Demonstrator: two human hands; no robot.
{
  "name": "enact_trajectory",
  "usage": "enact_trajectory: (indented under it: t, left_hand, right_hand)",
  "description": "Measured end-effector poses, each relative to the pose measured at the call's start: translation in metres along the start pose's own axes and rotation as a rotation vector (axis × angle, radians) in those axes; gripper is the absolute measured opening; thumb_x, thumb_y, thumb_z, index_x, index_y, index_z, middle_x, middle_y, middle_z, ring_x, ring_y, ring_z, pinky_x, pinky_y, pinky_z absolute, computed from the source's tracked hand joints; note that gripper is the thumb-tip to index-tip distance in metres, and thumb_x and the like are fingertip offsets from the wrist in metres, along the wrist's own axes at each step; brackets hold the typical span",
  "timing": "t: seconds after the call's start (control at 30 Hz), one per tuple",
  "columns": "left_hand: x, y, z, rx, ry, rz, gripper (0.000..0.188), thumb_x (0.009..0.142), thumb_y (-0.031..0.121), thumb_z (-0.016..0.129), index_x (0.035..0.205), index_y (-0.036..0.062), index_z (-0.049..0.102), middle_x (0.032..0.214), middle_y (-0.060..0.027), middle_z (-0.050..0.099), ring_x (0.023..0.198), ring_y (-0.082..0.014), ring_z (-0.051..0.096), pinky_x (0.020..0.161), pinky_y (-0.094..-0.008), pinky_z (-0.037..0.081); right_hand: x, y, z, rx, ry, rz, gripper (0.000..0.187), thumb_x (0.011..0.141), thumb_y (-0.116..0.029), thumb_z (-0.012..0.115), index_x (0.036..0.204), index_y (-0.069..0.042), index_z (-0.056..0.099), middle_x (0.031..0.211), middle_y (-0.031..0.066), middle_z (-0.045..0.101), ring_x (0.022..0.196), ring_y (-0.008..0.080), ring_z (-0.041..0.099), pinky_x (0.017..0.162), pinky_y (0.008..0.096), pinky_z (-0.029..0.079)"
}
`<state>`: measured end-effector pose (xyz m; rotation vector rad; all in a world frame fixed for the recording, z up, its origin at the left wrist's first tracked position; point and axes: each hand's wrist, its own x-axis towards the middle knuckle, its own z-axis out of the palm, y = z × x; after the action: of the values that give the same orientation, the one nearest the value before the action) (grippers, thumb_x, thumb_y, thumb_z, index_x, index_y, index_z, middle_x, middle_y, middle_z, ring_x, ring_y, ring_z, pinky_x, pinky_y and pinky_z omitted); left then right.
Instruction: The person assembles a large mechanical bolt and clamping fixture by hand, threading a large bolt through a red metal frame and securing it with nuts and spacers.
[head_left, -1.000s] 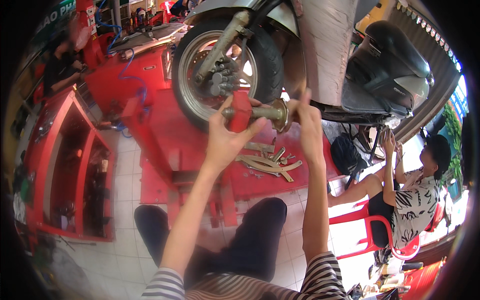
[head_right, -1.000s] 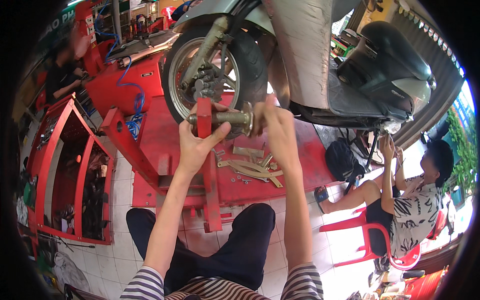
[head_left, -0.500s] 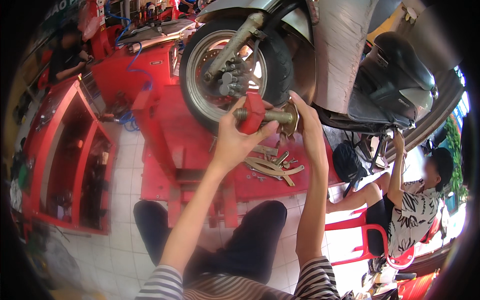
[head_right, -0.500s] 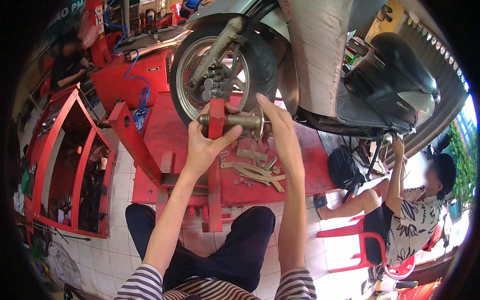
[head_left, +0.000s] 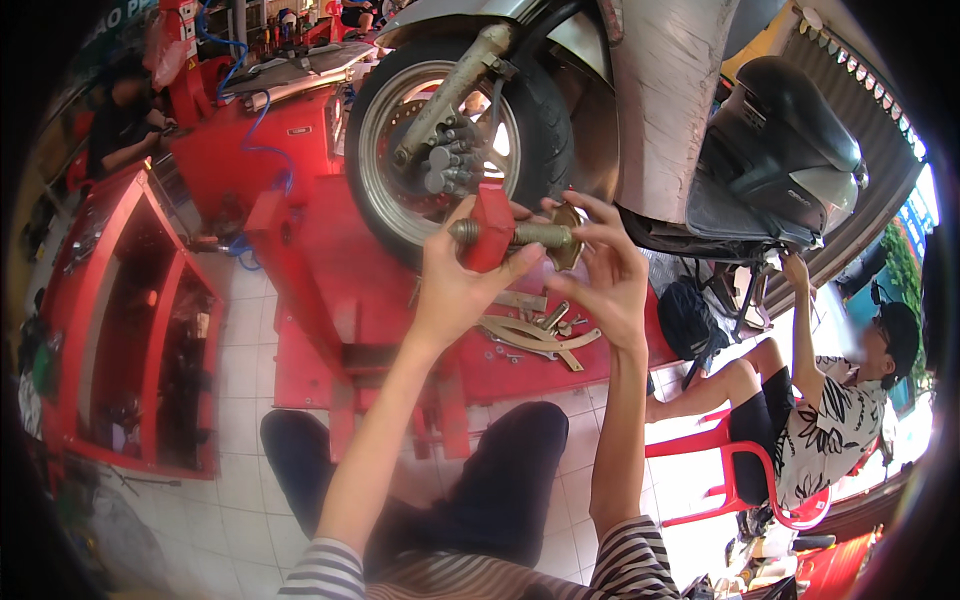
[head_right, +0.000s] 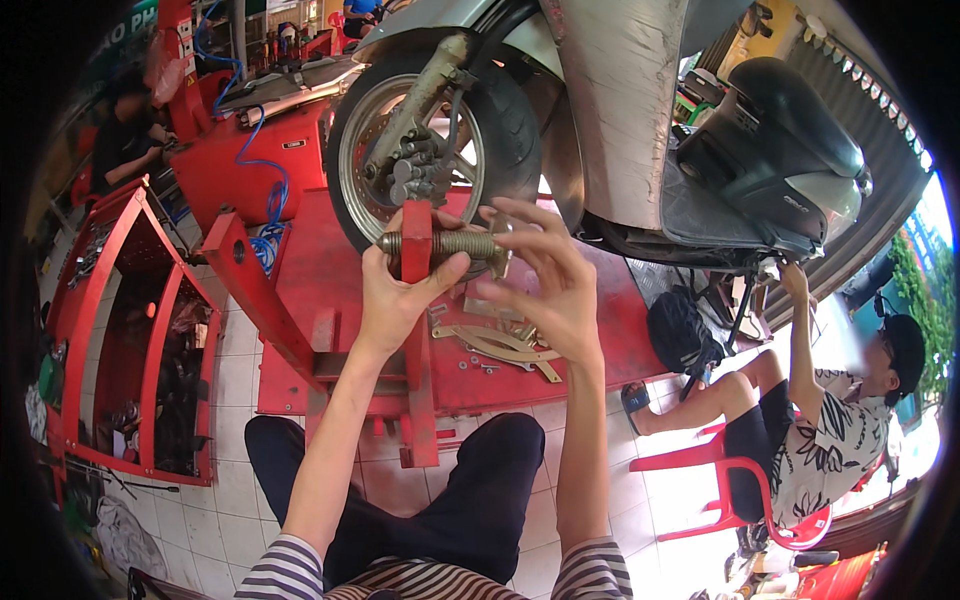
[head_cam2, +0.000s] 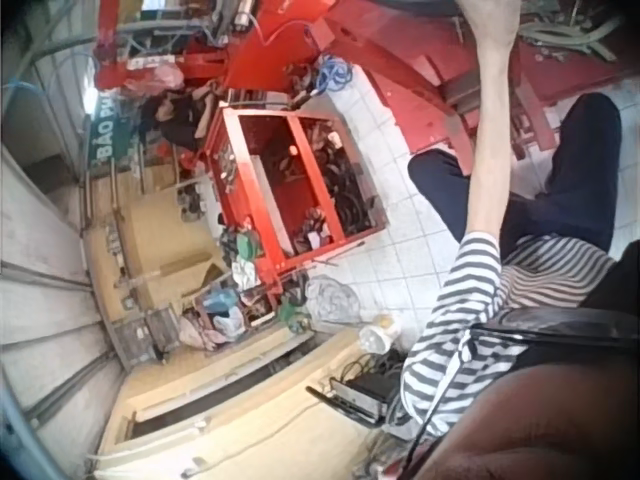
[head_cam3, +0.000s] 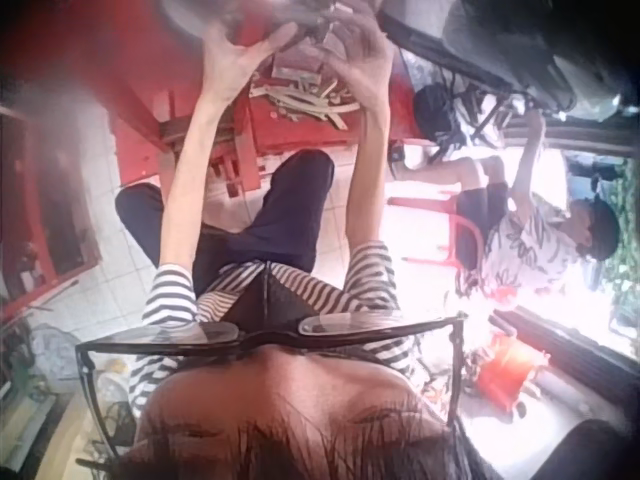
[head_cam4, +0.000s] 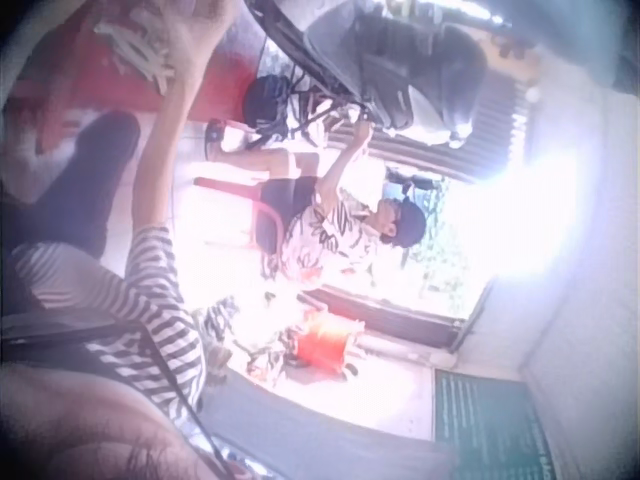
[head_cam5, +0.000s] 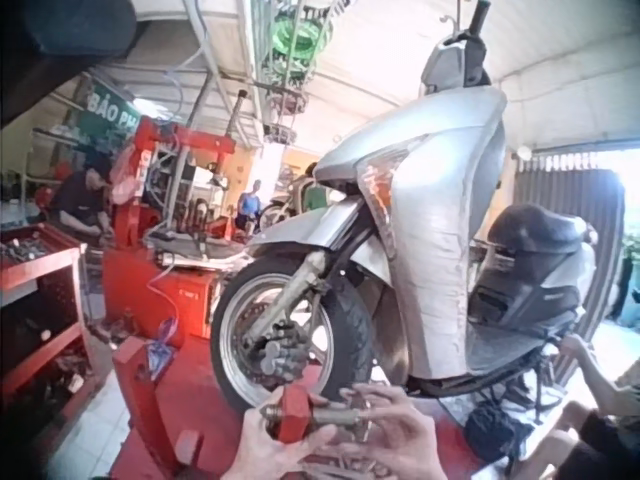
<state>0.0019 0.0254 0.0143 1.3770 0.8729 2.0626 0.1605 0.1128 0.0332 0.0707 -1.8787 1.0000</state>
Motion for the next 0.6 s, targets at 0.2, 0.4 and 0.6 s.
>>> enact_trajectory:
  t: [0.2,0.4,0.6]
  left_hand:
    - [0.000,0.002,0.001,0.052,-0.024,-0.045,0.035,0.081,0.007,0.078,0.110,-0.0018,0.060,0.102,-0.0083,0.069,0.097,-0.0121,0.063,0.089,-0.0290,0.049]
    - [0.001,0.008,0.000,0.005,-0.019,-0.023,0.034,0.083,0.006,0.076,0.111,-0.0015,0.060,0.100,-0.0076,0.070,0.095,-0.0120,0.064,0.087,-0.0289,0.050]
    - [0.001,0.005,0.001,-0.039,-0.014,0.014,0.033,0.085,0.008,0.076,0.111,-0.0008,0.058,0.097,-0.0075,0.070,0.077,-0.0074,0.062,0.060,-0.0219,0.049]
  right_hand:
    - [0.013,-0.022,0.002,0.017,0.109,0.485,0.036,0.089,-0.033,0.066,0.097,0.002,0.064,0.088,0.0072,0.065,0.084,0.0134,0.067,0.068,0.0234,0.050]
    - [0.024,-0.009,0.008,-0.106,0.099,0.868,0.065,0.096,-0.058,0.045,0.078,0.002,0.062,0.061,0.0058,0.058,0.050,0.0171,0.062,0.051,0.0258,0.042]
    - [-0.006,0.001,0.021,-0.207,0.037,0.602,0.039,0.075,-0.006,0.079,0.110,-0.001,0.061,0.097,0.0085,0.064,0.092,0.0183,0.067,0.078,0.0313,0.053]
